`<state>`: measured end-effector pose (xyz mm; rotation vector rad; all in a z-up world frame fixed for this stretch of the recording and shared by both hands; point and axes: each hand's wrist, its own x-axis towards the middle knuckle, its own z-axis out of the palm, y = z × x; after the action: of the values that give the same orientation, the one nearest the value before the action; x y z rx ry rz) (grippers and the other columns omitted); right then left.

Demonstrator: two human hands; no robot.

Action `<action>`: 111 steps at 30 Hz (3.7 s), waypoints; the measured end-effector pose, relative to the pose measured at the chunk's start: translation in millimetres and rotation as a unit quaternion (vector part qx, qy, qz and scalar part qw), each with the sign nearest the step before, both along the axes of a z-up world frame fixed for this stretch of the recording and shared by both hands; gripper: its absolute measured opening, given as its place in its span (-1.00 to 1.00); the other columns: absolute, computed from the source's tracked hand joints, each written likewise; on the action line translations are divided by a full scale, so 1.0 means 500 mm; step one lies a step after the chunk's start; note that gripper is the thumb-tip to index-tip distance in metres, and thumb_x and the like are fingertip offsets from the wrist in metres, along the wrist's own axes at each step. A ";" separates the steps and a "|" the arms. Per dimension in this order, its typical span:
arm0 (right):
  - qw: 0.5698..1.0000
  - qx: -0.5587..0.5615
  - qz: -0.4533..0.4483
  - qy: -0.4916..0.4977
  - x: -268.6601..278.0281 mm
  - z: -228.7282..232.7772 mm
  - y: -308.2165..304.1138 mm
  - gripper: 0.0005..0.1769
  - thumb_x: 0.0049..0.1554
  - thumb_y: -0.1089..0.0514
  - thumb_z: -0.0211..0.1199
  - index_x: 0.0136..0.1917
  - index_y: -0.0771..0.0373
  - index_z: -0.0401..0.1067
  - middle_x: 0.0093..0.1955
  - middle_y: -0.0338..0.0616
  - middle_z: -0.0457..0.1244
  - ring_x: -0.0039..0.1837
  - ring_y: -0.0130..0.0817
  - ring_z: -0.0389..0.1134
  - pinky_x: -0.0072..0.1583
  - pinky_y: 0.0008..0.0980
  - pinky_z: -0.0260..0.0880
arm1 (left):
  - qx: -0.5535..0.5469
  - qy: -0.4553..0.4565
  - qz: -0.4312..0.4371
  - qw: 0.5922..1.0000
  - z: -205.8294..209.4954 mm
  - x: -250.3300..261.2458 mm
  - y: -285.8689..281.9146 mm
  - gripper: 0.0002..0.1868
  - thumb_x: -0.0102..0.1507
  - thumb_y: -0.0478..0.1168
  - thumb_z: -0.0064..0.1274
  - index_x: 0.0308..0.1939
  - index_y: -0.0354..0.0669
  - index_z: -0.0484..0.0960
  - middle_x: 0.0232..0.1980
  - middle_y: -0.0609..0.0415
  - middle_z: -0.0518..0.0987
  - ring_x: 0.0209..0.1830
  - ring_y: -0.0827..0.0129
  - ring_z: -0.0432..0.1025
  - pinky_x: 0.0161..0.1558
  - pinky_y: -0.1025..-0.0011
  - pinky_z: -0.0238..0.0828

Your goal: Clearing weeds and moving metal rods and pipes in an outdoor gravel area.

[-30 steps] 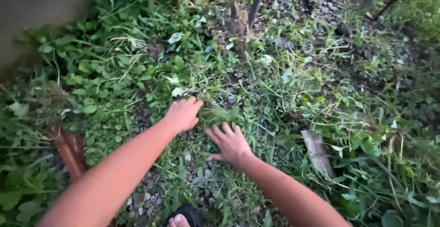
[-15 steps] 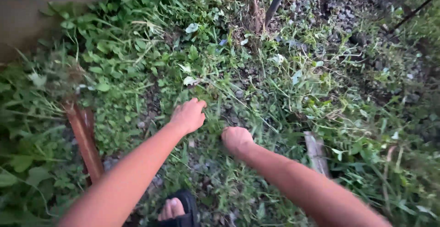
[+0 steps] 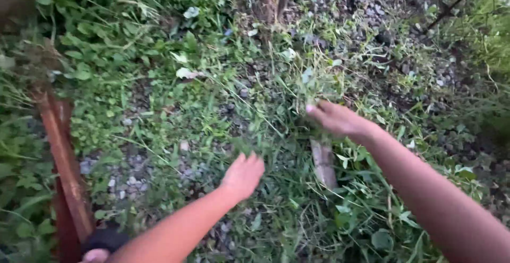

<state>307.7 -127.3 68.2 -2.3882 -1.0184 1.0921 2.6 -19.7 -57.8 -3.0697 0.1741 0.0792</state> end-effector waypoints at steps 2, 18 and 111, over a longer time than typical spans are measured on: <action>1.000 0.019 0.012 0.010 0.013 -0.084 -0.046 -0.32 0.36 -0.29 -0.01 0.51 0.19 0.02 0.51 0.21 0.00 0.49 0.12 0.10 0.41 0.09 0.16 | 0.091 0.049 0.035 0.994 0.016 0.028 0.011 -0.36 0.11 0.12 -0.01 0.17 -0.18 0.51 0.22 -0.09 0.49 0.30 0.05 0.33 0.21 0.02 0.21; 0.925 0.146 0.257 -0.238 -0.221 -0.152 0.068 -0.59 0.16 0.15 0.14 0.29 0.09 0.43 0.25 -0.01 0.25 0.30 0.04 0.22 0.27 0.02 0.34 | -0.302 0.161 0.537 0.771 -0.095 -0.079 0.045 -0.45 0.39 0.19 -0.15 -0.15 -0.22 0.72 -0.08 -0.32 0.65 -0.02 -0.22 0.54 0.07 -0.06 0.47; 0.871 -0.236 0.384 -0.196 -0.184 0.229 0.213 -0.48 0.28 -0.23 0.03 0.49 -0.21 0.21 0.33 -0.16 0.26 0.30 -0.09 0.35 0.28 0.06 0.38 | -0.015 0.149 0.106 0.983 0.377 -0.056 0.437 -0.62 0.15 -0.18 0.06 0.03 -0.21 0.52 0.08 -0.12 0.45 0.12 -0.03 0.38 0.11 -0.04 0.31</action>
<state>215.6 -20.5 182.7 -2.7075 -2.2021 1.2130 -25.4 198.9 130.7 -3.0757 -0.1398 0.5532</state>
